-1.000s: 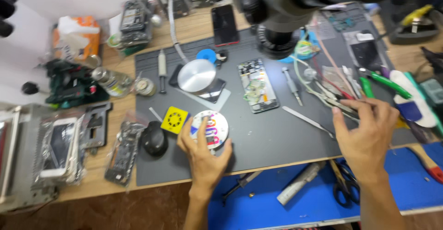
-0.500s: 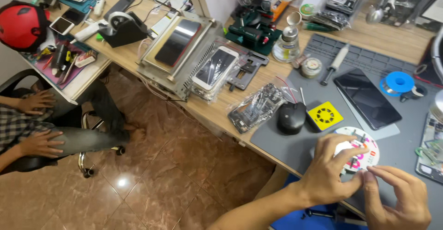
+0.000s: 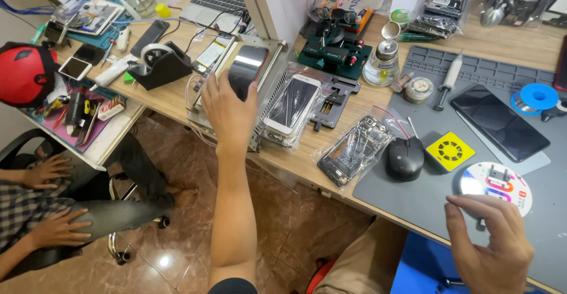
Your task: The person connects wires to a small circuit board and uses tweezers to adjust components. They then pick up a red smartphone, connect a cable to it, and inspect the device.
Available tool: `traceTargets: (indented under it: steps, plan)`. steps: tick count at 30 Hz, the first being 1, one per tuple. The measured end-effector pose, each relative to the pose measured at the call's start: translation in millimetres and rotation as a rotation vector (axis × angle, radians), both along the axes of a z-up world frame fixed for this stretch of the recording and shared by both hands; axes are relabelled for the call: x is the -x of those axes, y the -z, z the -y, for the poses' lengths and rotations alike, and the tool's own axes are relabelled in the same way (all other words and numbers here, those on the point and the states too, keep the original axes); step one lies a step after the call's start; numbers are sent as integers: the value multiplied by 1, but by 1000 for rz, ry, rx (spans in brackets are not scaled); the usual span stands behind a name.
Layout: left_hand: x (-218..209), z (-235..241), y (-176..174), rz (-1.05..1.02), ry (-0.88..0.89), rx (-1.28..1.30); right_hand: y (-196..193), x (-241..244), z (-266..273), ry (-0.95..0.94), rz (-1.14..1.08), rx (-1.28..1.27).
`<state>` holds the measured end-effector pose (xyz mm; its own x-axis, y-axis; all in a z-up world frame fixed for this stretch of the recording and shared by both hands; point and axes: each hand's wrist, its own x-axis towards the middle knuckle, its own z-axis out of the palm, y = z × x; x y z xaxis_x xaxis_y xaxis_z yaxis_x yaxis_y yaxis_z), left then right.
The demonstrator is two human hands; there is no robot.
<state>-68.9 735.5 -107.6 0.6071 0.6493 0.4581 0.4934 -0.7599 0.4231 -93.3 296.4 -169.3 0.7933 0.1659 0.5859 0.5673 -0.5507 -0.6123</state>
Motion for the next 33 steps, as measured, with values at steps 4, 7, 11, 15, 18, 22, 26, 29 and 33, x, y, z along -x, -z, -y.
traceTargets:
  steps: [4,7,11,15,18,22,26,29,33]
  plan:
    - [-12,-34,6,-105,58,18,-26,2,-35,-112,85,7]
    - [-15,-41,4,-82,83,26,-30,6,-48,-91,81,19]
    - [-14,-35,-7,55,149,61,-25,10,-53,-53,68,1]
    - [3,5,-51,250,218,287,-23,12,-53,-8,33,-23]
    - [15,42,-55,431,598,882,-27,15,-54,1,-9,-65]
    - [18,105,-19,441,1146,1969,-31,20,-51,-11,-48,-111]
    - [13,171,14,286,1184,2127,-33,21,-35,30,-61,-97]
    - [11,210,32,177,1095,2333,-30,23,-20,64,-92,-110]
    - [14,249,39,101,1024,2346,-28,24,-1,96,-98,-121]
